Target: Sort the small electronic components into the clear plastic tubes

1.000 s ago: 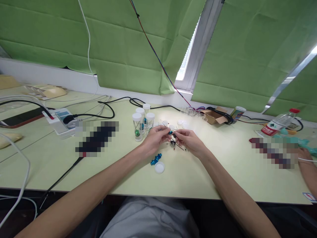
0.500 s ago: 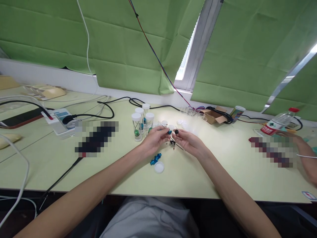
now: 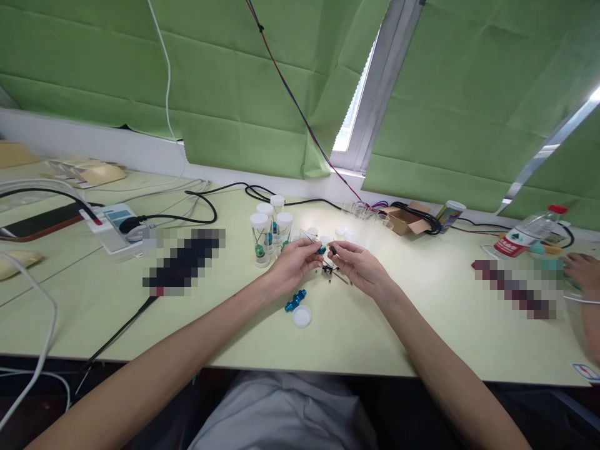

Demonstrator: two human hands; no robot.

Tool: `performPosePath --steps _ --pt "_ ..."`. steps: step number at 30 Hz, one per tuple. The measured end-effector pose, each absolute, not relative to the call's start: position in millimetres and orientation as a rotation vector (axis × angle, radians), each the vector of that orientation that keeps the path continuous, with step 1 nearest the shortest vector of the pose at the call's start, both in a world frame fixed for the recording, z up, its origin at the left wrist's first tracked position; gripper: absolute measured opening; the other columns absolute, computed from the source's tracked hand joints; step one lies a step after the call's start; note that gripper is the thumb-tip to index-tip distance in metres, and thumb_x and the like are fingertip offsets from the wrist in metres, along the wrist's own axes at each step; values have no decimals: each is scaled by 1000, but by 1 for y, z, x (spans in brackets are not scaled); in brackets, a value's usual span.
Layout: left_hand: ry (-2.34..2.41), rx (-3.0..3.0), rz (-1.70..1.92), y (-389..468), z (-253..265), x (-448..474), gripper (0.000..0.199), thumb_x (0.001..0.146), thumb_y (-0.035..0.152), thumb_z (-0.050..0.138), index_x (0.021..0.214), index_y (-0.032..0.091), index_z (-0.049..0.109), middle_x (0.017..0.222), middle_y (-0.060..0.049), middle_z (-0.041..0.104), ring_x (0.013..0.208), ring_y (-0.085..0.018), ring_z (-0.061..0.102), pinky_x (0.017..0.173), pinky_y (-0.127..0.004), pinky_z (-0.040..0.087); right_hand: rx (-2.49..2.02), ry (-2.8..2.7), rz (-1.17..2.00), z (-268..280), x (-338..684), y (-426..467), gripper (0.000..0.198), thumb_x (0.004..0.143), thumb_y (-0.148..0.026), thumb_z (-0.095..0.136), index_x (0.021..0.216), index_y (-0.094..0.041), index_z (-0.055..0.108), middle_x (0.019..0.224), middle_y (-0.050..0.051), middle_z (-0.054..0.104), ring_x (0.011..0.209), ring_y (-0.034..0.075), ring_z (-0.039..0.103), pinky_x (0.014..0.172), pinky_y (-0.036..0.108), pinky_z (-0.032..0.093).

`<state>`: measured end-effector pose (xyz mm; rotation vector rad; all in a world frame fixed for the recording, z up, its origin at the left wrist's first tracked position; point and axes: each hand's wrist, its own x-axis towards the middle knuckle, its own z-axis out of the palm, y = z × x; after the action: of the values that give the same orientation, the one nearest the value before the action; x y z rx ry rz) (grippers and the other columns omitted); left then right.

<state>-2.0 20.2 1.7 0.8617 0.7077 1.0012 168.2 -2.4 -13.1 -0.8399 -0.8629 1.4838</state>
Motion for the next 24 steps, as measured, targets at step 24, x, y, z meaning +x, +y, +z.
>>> performPosePath --steps 24 --pt "735 1009 1004 21 -5 -4 28 69 28 82 82 15 61 61 -1 61 53 -9 55 56 -24 44 -1018 -1054 1399 -12 165 -5 34 61 -33 91 82 -15 72 68 1 71 62 10 64 70 24 53"
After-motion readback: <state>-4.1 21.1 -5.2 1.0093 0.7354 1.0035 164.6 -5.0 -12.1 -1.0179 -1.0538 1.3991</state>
